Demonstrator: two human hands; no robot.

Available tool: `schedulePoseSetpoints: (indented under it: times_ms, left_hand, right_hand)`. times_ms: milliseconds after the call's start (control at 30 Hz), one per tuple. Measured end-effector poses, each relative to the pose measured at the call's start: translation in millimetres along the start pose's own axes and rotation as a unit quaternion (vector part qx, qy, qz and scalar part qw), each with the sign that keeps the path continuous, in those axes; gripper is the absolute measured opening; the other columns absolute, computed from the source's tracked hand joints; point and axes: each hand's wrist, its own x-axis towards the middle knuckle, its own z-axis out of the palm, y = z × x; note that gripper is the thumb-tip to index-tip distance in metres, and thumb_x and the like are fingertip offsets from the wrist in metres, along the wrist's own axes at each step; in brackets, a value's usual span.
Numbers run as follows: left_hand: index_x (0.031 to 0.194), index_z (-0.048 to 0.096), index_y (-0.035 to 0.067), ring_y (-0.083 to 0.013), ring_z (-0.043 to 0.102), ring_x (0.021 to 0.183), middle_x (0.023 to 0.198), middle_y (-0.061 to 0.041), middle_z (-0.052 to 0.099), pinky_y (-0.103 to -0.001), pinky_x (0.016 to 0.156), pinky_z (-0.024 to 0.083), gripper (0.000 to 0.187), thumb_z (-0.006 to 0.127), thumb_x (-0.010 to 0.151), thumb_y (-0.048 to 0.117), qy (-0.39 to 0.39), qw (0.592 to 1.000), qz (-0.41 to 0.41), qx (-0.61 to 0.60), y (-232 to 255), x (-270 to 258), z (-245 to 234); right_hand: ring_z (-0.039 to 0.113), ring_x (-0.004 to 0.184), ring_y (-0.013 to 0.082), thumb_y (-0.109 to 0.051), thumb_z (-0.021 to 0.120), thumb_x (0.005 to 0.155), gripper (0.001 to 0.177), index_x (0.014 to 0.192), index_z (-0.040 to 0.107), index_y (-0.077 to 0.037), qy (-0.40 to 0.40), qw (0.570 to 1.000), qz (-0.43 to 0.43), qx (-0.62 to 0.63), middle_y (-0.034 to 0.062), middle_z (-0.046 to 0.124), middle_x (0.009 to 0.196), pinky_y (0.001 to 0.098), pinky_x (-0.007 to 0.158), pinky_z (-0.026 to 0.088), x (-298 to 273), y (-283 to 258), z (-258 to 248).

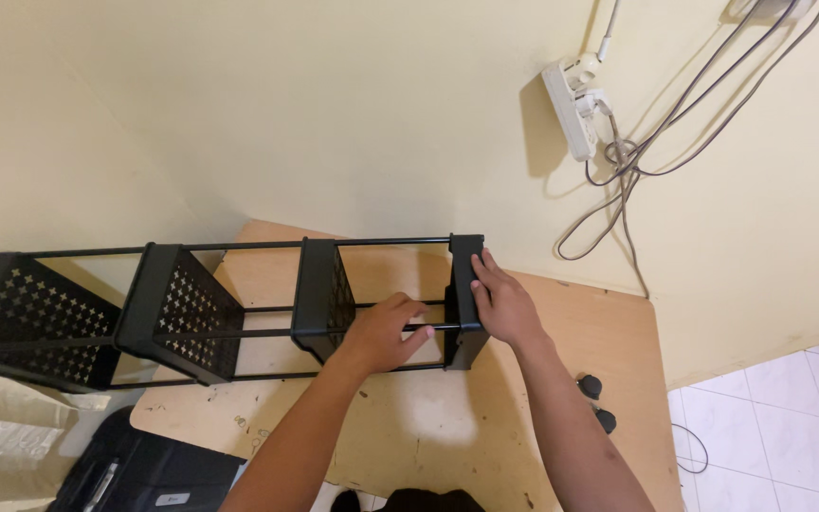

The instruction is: The person disassembles a three-tier rolling cart by removing the caster wheels and detaching the plastic trays from the metal frame. The cart is laid on its side on a table, and each component is removed by hand and placed on the table surface.

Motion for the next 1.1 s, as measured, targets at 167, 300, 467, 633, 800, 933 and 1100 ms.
schedulePoseSetpoints:
  times_ms: [167,300,467,633,800,933,1100]
  left_hand:
    - [0.102,0.075,0.013,-0.0331,0.068,0.087,0.098,-0.007,0.072,-0.047,0.073,0.054,0.027,0.072,0.087,0.036,-0.052,0.997,-0.039,0.044,14.3,14.4,30.4]
    - [0.095,0.075,0.012,-0.0336,0.068,0.086,0.092,-0.008,0.073,-0.048,0.071,0.053,0.025,0.072,0.088,0.036,-0.064,0.994,-0.04,0.08,22.0,17.4,37.0]
    - [0.095,0.073,0.013,-0.0331,0.069,0.087,0.091,-0.007,0.074,-0.048,0.07,0.052,0.023,0.07,0.089,0.035,-0.057,0.994,-0.059,0.071,28.7,18.2,34.0]
    - [0.089,0.073,0.013,-0.035,0.068,0.085,0.087,-0.008,0.074,-0.05,0.068,0.051,0.029,0.073,0.087,0.042,-0.044,0.99,-0.088,0.099,36.3,16.3,34.4]
    - [0.082,0.069,0.01,-0.0361,0.068,0.08,0.08,-0.01,0.071,-0.051,0.065,0.05,0.038,0.072,0.088,0.048,-0.063,0.982,-0.093,0.15,40.1,19.0,35.2]
    - [0.084,0.07,0.012,-0.0361,0.068,0.077,0.076,-0.01,0.071,-0.052,0.064,0.049,0.038,0.07,0.089,0.05,-0.07,0.979,-0.109,0.157,41.7,19.8,36.7]
    - [0.084,0.071,0.012,-0.0351,0.068,0.074,0.073,-0.008,0.07,-0.051,0.061,0.05,0.039,0.071,0.087,0.052,-0.044,0.981,-0.094,0.162,41.9,17.5,38.8]
  right_hand:
    - [0.059,0.128,0.036,-0.021,0.058,0.097,0.046,0.143,0.059,-0.012,-0.007,1.0,-0.009,-0.004,0.0142,0.049,0.154,0.0426,0.104,0.049,2.4,-3.3,-5.1]
    - [0.061,0.124,0.0369,-0.022,0.058,0.097,0.046,0.142,0.059,-0.012,-0.007,1.0,-0.016,-0.009,0.0133,0.05,0.154,0.0434,0.102,0.05,2.6,-6.4,-8.5]
    - [0.064,0.117,0.036,-0.024,0.056,0.098,0.047,0.143,0.057,-0.014,-0.044,0.999,0.02,-0.013,0.0104,0.047,0.157,0.0431,0.099,0.052,3.4,-9.6,-11.3]
    - [0.062,0.121,0.0359,-0.026,0.054,0.098,0.049,0.147,0.054,-0.015,-0.042,0.999,0.007,-0.005,0.0088,0.044,0.159,0.0437,0.098,0.052,1.8,-5.4,-13.1]
    - [0.06,0.125,0.034,-0.027,0.053,0.099,0.05,0.148,0.053,-0.017,-0.042,0.999,0.01,0.014,0.0081,0.042,0.16,0.0436,0.098,0.052,-0.8,-4.6,-13.8]
    - [0.061,0.124,0.0325,-0.029,0.051,0.099,0.05,0.149,0.051,-0.02,-0.068,0.996,0.045,0.02,0.006,0.04,0.162,0.043,0.098,0.052,0.3,-6.6,-15.9]
    - [0.057,0.128,0.0336,-0.027,0.05,0.1,0.051,0.15,0.05,-0.019,-0.064,0.997,0.04,0.026,0.006,0.038,0.163,0.0439,0.101,0.05,-2.4,-6.2,-15.2]
